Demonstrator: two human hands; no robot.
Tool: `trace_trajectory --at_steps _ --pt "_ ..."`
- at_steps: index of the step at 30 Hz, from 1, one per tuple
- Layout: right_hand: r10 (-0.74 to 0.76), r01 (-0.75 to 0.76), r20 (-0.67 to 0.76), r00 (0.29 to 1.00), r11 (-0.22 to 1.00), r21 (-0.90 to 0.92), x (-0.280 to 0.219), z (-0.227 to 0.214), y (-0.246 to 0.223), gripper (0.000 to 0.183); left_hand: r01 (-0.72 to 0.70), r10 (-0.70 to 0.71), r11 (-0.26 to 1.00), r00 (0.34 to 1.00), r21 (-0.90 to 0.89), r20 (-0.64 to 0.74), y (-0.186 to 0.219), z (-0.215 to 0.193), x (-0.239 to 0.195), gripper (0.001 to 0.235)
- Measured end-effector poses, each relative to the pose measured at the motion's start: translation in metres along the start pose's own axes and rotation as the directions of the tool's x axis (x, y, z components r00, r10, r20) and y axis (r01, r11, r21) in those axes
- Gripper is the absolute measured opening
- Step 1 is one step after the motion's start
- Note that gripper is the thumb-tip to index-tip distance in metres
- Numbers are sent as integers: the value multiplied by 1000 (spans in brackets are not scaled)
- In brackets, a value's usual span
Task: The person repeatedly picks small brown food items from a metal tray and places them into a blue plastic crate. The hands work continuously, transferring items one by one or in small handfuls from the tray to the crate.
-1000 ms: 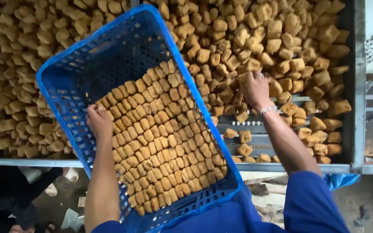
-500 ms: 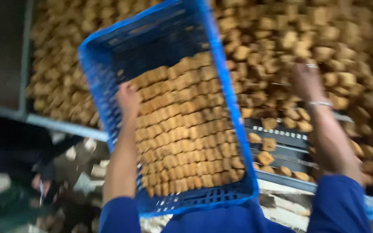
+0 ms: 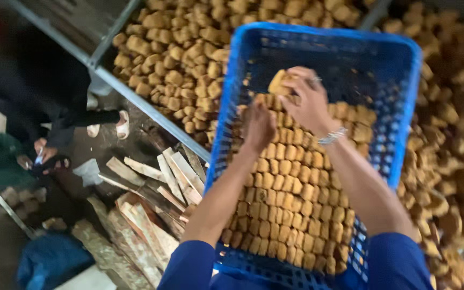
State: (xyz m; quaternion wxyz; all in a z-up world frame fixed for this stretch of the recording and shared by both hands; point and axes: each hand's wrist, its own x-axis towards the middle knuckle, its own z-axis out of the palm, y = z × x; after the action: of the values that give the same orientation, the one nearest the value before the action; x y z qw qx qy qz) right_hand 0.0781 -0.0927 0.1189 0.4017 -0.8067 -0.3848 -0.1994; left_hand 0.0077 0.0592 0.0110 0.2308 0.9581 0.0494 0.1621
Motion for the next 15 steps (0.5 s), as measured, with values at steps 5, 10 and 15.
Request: trace_trajectory --at_steps 5,10,15 --pt "142 -166 232 962 982 89 33 65 5 31 -63 67 997 992 43 -106 19 -4 -14 64" --pt "93 19 558 824 981 -192 26 92 12 26 -100 100 991 995 87 -1 21 7 -28 67" --pt "358 82 719 596 863 -498 43 117 19 30 -140 143 988 988 -58 52 13 32 -33 61"
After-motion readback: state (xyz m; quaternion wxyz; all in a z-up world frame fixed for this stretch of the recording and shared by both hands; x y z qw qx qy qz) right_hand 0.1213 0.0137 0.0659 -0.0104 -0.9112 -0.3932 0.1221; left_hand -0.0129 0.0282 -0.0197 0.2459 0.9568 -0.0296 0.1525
